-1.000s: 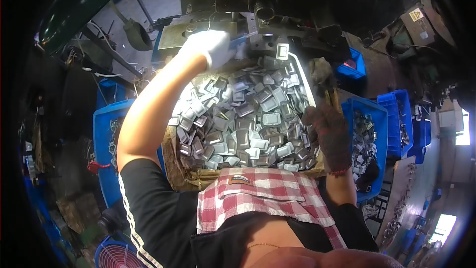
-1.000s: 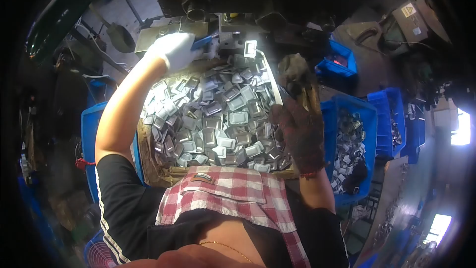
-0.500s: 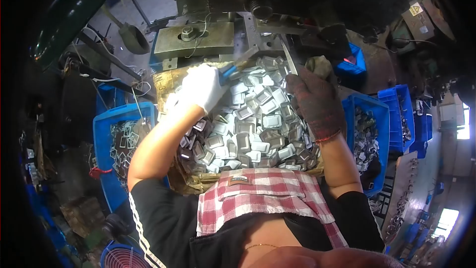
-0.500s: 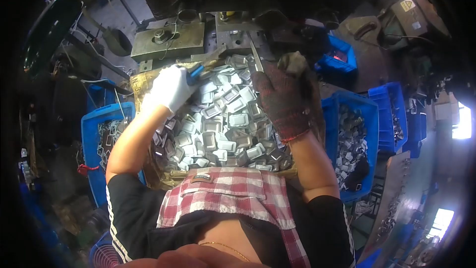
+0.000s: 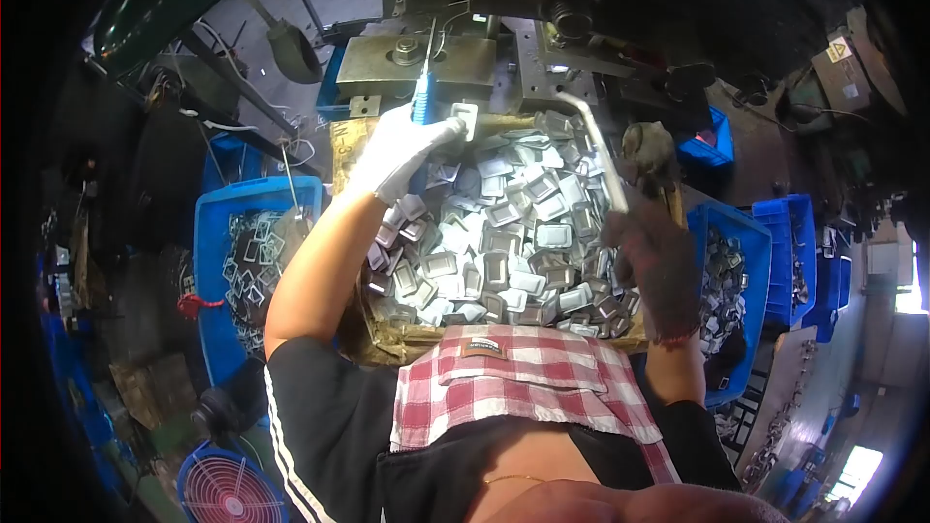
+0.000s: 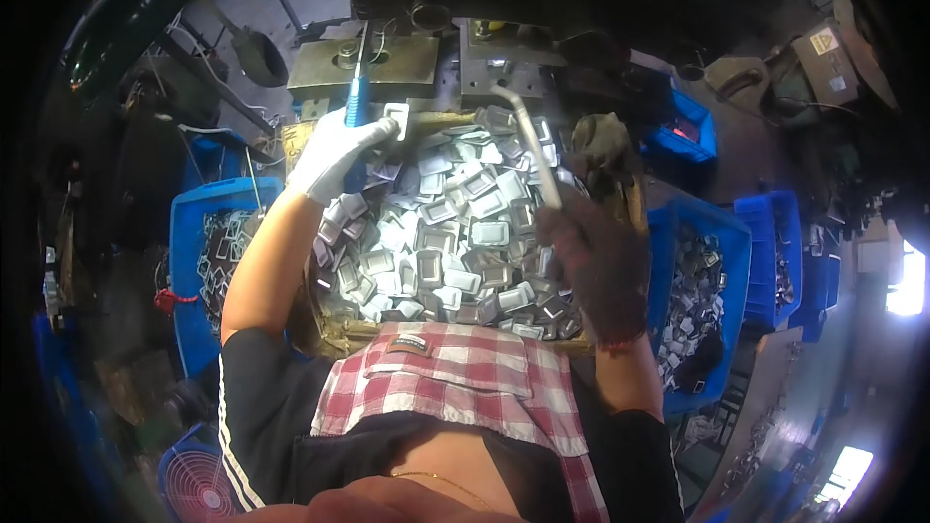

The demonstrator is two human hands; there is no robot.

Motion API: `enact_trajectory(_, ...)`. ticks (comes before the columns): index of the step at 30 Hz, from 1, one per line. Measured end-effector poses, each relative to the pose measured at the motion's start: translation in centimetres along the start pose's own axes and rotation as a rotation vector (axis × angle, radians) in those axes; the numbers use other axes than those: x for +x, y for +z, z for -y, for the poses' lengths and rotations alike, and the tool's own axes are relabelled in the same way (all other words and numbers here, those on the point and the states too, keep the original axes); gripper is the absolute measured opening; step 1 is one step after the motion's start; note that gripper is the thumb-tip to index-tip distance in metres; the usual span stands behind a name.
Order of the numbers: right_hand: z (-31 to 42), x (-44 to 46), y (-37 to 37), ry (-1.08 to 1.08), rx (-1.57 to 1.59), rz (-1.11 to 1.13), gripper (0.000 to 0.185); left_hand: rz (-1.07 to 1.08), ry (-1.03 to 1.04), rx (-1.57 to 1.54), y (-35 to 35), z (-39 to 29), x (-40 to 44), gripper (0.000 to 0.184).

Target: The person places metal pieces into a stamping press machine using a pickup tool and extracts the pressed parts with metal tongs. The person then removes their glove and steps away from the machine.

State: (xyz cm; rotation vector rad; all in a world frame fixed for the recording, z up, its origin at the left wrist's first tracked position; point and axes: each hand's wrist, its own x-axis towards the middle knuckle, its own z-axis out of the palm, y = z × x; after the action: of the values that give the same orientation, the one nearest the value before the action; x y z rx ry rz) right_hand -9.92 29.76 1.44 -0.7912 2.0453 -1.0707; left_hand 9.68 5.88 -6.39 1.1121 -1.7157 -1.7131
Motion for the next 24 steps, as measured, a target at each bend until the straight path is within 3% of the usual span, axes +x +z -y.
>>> enact_trajectory(2,-1.2,-1.3,0.5,-0.001,0.203,0.158,0.039,0.048,-0.041,-0.14,0.5,0.9,0.3,0.027)
enact_trajectory(6,-1.6,-1.9,2.0,-0.066,0.212,0.264,0.037,0.131,-0.124,-0.3,1.2,0.6,0.2,0.028)
enact_trajectory(9,-1.4,-1.7,2.4,0.035,0.229,0.306,0.037,0.186,-0.141,-0.402,1.6,-0.6,-0.9,0.03)
enact_trajectory(13,-3.0,-1.2,2.6,-0.114,0.169,0.3,0.037,0.133,-0.108,-0.406,1.5,0.0,-1.0,0.031)
enact_trajectory(15,-3.7,-0.8,2.6,-0.234,0.18,0.261,0.036,0.075,-0.019,-0.135,0.2,0.6,-0.4,0.033)
enact_trajectory(19,-3.0,-0.6,1.9,-0.145,0.024,0.167,0.032,0.109,-0.067,0.334,-1.9,-2.2,-1.6,0.035)
enact_trajectory(23,-2.7,-0.6,1.4,-0.067,0.078,0.14,0.033,0.162,0.222,1.023,-2.2,-1.1,1.4,0.045)
enact_trajectory(24,-2.3,-0.7,1.2,-0.055,0.083,0.125,0.033,0.231,0.138,1.088,-1.7,-2.7,1.9,0.047)
